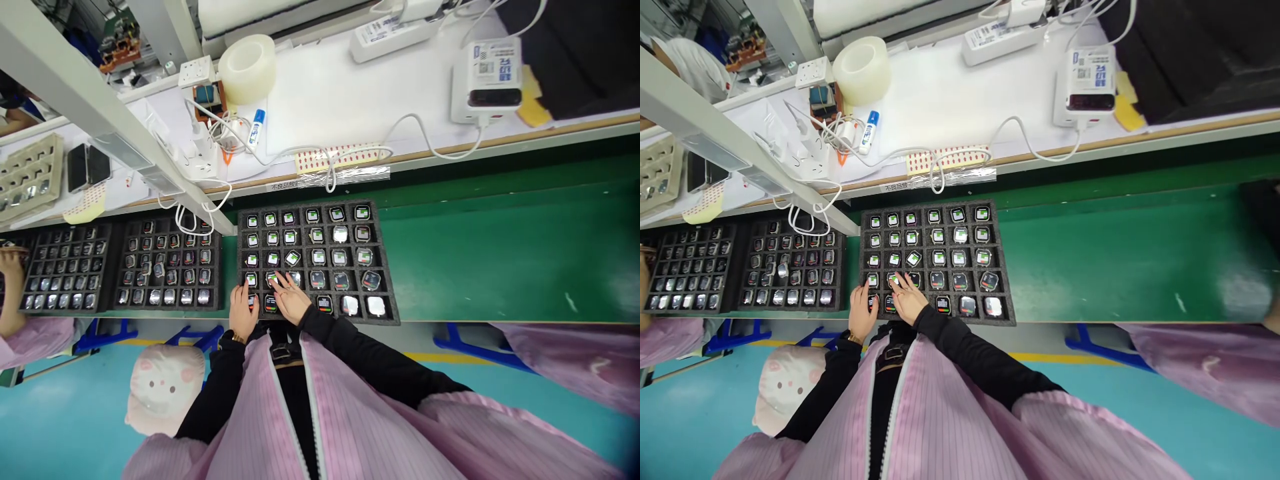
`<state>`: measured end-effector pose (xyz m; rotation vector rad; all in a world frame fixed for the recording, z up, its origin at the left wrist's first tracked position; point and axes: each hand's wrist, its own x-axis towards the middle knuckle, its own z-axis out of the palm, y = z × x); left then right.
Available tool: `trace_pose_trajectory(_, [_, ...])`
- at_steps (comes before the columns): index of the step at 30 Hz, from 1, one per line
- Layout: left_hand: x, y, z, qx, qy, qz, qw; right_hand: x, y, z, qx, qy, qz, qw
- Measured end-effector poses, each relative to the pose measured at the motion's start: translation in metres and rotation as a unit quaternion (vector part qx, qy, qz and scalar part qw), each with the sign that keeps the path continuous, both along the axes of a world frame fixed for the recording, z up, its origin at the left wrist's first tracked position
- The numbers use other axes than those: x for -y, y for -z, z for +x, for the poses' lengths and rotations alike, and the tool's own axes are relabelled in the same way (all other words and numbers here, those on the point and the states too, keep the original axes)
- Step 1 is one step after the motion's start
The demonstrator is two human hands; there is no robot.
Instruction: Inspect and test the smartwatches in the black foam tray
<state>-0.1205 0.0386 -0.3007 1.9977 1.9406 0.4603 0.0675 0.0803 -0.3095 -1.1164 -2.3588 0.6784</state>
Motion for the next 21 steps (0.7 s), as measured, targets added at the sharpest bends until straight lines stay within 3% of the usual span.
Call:
trace_pose_trajectory(7, [-0.003,0.002,-0.002,-0.007,0.001,-0.001,1.0,-0.003,0.0,0.014,-0.017,0.064,-0.004,0.998])
trace_pose_trajectory(21, [-0.008,-0.003,-0.011,0.003,0.03,-0.011,0.999,-0.011,0.007,0.006,-0.036,0.099,-0.004,0.994])
